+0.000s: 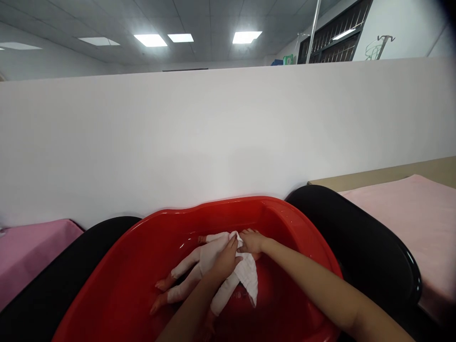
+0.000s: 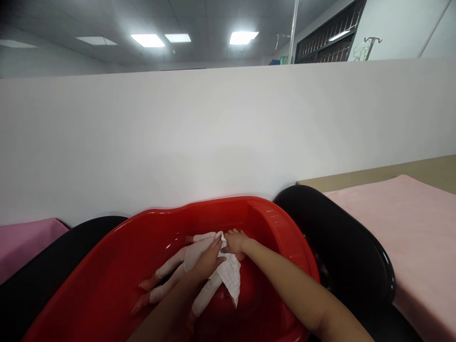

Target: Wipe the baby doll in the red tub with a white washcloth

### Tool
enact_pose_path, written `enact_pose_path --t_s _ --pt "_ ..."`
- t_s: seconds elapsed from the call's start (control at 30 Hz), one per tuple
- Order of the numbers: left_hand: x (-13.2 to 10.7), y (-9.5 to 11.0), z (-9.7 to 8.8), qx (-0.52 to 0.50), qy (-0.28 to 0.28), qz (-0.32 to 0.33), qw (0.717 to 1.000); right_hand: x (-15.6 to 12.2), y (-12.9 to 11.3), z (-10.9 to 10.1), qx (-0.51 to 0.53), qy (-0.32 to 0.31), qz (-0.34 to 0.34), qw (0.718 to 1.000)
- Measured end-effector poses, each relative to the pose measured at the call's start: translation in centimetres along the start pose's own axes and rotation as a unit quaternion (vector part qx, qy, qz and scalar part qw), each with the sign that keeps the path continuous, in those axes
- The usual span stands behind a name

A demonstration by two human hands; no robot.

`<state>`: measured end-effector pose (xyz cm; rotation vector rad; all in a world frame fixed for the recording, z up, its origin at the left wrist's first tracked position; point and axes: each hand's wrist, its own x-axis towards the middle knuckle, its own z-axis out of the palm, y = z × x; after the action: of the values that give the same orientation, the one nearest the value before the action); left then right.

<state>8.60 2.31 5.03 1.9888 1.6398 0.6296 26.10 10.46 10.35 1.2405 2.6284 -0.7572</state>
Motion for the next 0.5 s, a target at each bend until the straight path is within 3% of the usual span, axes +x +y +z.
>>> enact_pose_path --t_s 0.13,0.5 --pt "0.1 0.1 -0.2 -0.002 -0.035 0.006 0.999 0.0 0.0 0.0 0.0 -0.034 -0.001 0.999" --pt "0.1 -1.3 0.0 0.006 -0.014 -0.032 0.999 0.9 0.9 0.5 -0.013 -0.056 0.0 0.998"
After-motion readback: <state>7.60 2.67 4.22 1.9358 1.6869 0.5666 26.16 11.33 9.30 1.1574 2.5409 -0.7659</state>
